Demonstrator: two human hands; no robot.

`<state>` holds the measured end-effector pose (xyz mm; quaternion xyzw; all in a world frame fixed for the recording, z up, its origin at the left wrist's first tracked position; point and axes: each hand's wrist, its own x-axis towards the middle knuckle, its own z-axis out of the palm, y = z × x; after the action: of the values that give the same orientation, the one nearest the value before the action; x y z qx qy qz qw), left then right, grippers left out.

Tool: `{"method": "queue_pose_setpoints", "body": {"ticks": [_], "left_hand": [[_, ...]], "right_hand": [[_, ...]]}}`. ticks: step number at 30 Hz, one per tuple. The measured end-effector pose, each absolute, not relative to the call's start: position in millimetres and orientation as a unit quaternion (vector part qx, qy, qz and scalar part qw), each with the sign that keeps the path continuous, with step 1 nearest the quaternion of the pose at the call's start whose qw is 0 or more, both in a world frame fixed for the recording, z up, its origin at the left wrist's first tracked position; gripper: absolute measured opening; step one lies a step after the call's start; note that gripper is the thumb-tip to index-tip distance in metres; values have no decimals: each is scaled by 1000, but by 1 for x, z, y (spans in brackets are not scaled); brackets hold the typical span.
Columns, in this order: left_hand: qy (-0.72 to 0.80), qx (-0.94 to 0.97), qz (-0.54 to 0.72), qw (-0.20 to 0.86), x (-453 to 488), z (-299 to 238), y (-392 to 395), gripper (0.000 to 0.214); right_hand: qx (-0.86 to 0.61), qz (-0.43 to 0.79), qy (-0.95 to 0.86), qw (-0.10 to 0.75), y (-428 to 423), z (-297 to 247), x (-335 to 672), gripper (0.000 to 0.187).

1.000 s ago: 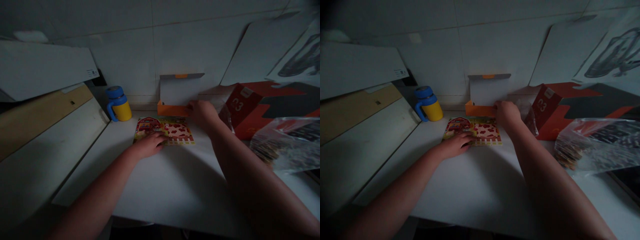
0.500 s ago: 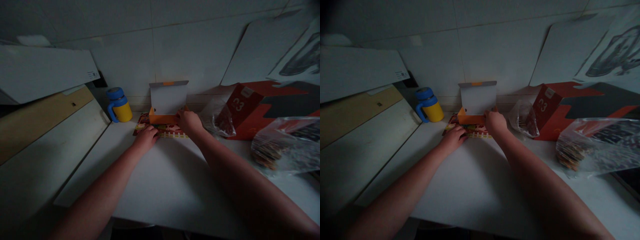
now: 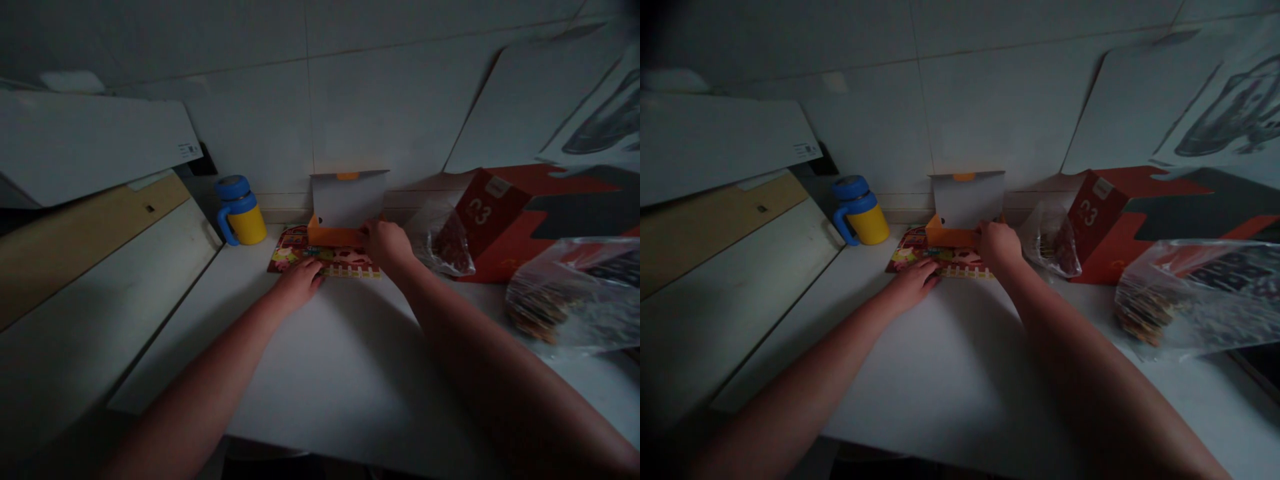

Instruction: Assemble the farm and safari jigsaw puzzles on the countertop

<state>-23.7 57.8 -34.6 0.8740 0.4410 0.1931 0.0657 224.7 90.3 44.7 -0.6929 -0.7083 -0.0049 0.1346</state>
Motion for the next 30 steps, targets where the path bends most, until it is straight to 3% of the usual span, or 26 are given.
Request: {"method": "queue_pose_setpoints", "body": {"ticks": [13,21,30], "left_hand": [[443,862,215,118,-24,-34,64,37],[458,850,229,123,-25,-29,62,21],[441,850,251,140,-22,-22,57,19]], "right_hand": [[-679,-27,-665,309,90,58,241,36],[-685,-15,-699,205,92,40,229,36],[-678,19,-723,129,93,27,220,30]]}}
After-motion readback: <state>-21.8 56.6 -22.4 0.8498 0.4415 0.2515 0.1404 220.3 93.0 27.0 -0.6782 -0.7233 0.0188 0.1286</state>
